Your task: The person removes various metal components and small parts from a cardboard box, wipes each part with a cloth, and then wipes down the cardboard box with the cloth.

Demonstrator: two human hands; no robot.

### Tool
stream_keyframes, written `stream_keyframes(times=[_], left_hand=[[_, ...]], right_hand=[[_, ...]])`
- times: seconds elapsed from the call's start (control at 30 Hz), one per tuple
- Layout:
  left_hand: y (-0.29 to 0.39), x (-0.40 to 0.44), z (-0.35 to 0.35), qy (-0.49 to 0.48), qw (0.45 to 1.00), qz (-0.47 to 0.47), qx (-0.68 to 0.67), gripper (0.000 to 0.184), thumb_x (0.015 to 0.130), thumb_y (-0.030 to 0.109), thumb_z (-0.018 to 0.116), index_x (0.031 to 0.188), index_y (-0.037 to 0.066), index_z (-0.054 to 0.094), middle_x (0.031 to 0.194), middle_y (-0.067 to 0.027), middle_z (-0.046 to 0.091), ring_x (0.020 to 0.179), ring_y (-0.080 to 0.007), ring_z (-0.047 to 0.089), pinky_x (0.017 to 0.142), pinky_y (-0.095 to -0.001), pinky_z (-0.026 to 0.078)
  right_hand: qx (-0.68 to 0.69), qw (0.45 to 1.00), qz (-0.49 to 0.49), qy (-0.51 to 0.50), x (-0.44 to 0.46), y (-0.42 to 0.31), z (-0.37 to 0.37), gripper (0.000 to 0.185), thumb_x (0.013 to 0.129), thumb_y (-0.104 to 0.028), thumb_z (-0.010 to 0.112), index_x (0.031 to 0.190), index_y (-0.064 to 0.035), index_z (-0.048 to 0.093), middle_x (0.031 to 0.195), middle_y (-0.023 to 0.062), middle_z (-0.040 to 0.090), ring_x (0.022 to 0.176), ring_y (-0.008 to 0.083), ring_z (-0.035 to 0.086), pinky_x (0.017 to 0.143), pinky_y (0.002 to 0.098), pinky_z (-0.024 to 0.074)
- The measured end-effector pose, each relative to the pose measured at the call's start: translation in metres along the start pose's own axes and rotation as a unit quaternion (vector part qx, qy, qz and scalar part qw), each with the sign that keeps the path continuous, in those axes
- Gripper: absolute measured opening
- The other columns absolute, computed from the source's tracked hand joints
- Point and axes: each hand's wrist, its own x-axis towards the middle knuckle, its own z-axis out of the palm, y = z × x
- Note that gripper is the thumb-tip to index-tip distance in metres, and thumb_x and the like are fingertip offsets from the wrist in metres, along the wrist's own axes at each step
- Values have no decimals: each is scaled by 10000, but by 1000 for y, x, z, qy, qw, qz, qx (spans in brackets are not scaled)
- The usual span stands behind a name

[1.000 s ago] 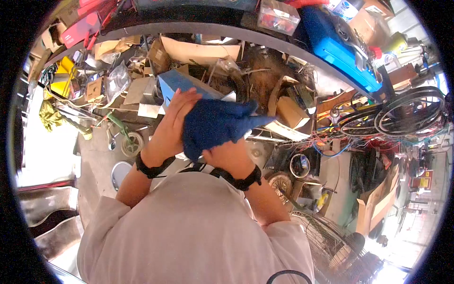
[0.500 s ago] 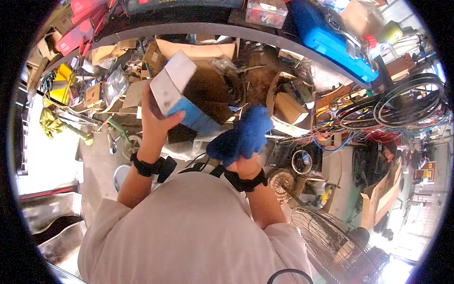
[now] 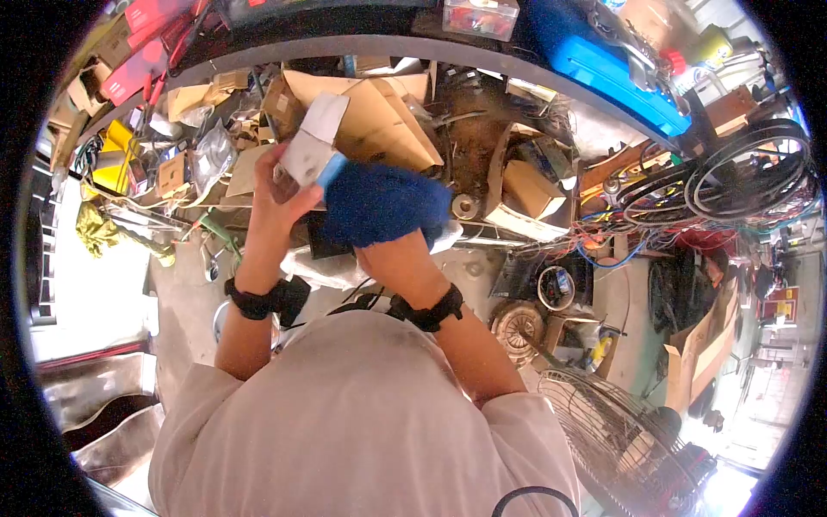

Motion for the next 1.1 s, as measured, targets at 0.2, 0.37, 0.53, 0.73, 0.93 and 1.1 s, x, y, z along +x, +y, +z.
stream_keyframes(times=[0.2, 0.37, 0.53, 0.73, 0.93, 1.1], left_hand=[[-11, 10, -21, -20, 990, -39, 136, 832, 673, 277, 808, 1271, -58, 337, 1161, -170, 504, 1035, -208, 520, 885, -295, 418], [-14, 18, -27, -63, 989, -115, 73, 766, 692, 308, 789, 1245, -59, 405, 1061, -115, 558, 940, -156, 540, 818, -258, 424], [-31, 12, -20, 40, 997, -58, 26, 678, 731, 325, 744, 1211, -50, 446, 1052, -91, 558, 920, -151, 521, 824, -262, 399], [-35, 6, -20, 128, 982, -31, -133, 729, 776, 462, 654, 1235, -49, 410, 1160, -110, 495, 1091, -170, 428, 973, -324, 287], [-41, 0, 7, 123, 990, -40, -50, 801, 802, 482, 625, 1319, -30, 290, 1254, -120, 406, 1129, -192, 399, 988, -308, 279], [-44, -15, 26, 80, 996, 3, -49, 705, 832, 379, 632, 1309, -13, 294, 1233, -118, 415, 1098, -181, 405, 950, -298, 323]], right_hand=[[71, 997, -3, -19, -3, 8, 14, 475, 717, -50, 567, 1190, -94, 557, 1209, 142, 529, 1147, 345, 474, 1004, 466, 332], [94, 995, -11, -42, 0, 8, 5, 470, 709, -61, 572, 1177, -106, 568, 1210, 132, 532, 1142, 325, 486, 1008, 453, 344], [173, 977, 63, 111, -40, 26, -6, 331, 761, -35, 539, 1090, -34, 584, 1188, 154, 547, 1108, 310, 516, 929, 421, 417], [433, 785, 254, 363, -90, 62, 6, 333, 873, -156, 525, 1186, -42, 513, 1206, 133, 536, 1107, 280, 505, 952, 394, 403], [135, 970, 190, 70, -71, 28, 33, 469, 724, -290, 625, 1152, -103, 582, 1271, 177, 484, 1171, 370, 441, 1023, 446, 318], [83, 990, 91, 70, -22, 11, 22, 501, 670, -253, 649, 1136, -81, 584, 1259, 195, 484, 1191, 406, 418, 1034, 479, 286]])
